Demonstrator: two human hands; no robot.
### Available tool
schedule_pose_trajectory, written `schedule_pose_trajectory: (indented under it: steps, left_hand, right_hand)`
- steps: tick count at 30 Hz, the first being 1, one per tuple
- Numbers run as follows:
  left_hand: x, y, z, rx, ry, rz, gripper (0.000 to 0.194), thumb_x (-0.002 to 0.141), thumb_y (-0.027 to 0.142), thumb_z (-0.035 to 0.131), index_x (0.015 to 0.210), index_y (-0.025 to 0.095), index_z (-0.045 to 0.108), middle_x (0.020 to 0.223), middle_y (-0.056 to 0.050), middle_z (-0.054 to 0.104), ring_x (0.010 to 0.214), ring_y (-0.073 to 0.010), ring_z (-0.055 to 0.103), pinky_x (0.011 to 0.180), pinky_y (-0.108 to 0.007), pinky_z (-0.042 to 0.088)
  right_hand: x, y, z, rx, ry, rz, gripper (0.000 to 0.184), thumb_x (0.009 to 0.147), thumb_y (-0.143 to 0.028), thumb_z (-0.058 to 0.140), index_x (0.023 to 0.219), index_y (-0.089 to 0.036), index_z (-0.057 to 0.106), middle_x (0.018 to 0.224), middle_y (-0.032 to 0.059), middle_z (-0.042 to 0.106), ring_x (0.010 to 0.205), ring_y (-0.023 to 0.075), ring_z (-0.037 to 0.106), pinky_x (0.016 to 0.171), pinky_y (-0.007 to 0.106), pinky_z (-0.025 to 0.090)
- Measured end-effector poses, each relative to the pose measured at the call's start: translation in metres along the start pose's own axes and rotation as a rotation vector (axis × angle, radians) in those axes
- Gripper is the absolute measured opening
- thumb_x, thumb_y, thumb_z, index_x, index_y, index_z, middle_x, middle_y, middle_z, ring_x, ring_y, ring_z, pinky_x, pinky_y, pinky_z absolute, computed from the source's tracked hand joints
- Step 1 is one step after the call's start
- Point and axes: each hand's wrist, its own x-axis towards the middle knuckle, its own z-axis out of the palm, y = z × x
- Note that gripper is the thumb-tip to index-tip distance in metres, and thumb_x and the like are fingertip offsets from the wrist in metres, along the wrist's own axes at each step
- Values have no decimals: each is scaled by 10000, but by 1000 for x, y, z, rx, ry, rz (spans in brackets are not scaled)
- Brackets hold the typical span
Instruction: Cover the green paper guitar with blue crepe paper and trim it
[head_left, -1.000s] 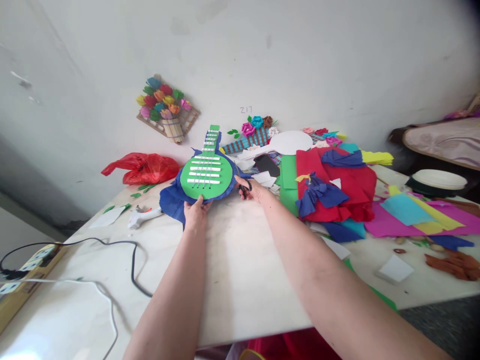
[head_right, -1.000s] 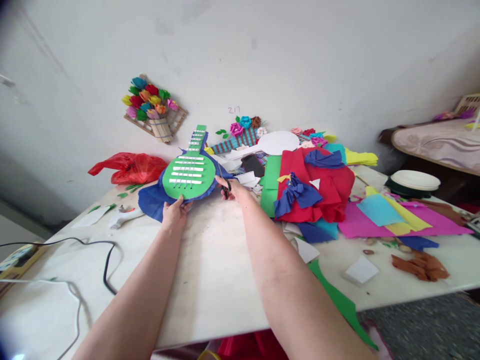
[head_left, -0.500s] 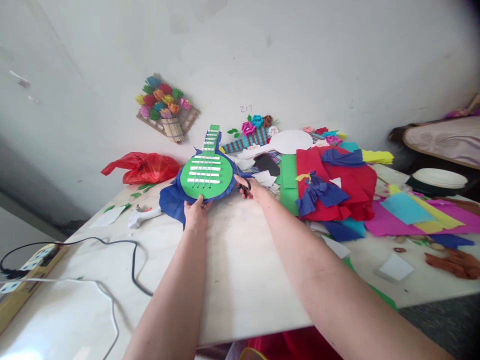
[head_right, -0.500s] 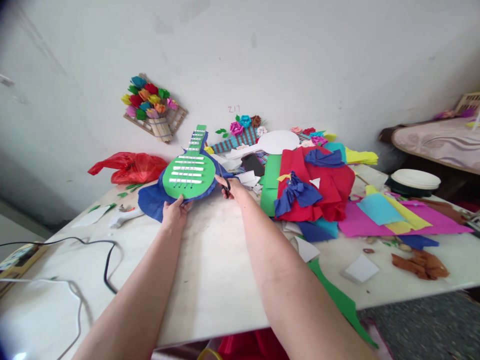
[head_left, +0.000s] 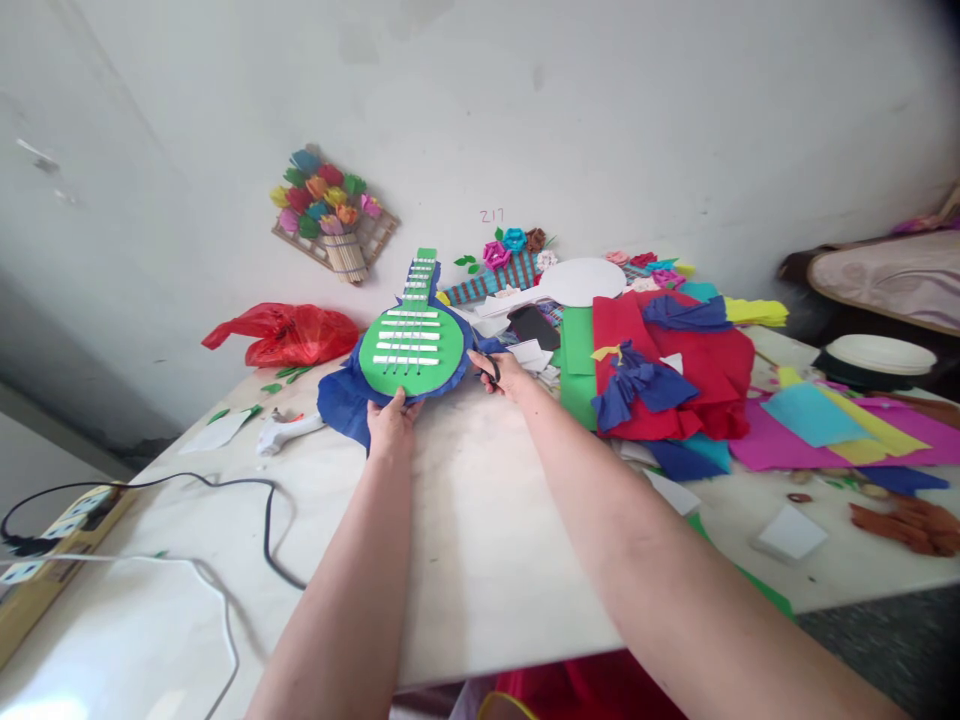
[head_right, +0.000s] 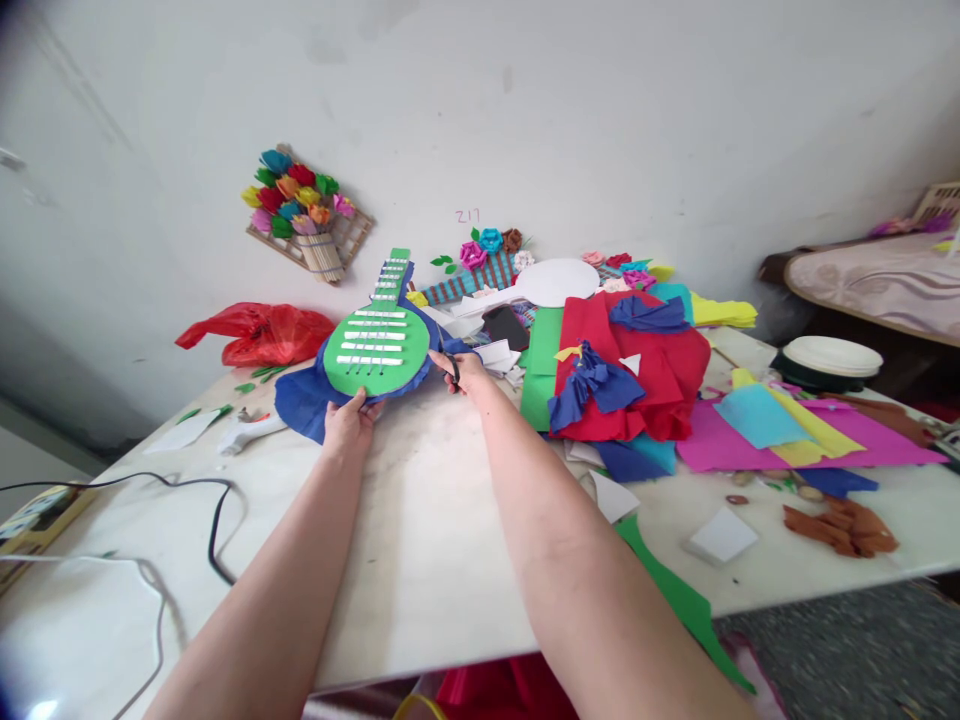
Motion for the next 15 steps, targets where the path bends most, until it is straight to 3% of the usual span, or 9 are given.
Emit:
schedule_pose_trajectory:
  steps: [9,15]
  left_hand:
    - [3,6,-4,35,23,-27,334,667,-12,634,872,195,471,830,13,632,654,-106,633,681,-343,573]
    - [3,11,-5,48,13,-64,349,648,-31,657,858,181,476,807,16,625,625,-99,621,670,-345,576]
  right_hand:
    - [-2,-3,-8,-4,-46,23,459,754,-598,617,755,-141,582,436,-49,485,311,47,428,264,157,210]
    - [0,-2,-18,67,-166,83,500,766,-650,557,790,-151,566,480,-29,534,351,68,483,291,164,273]
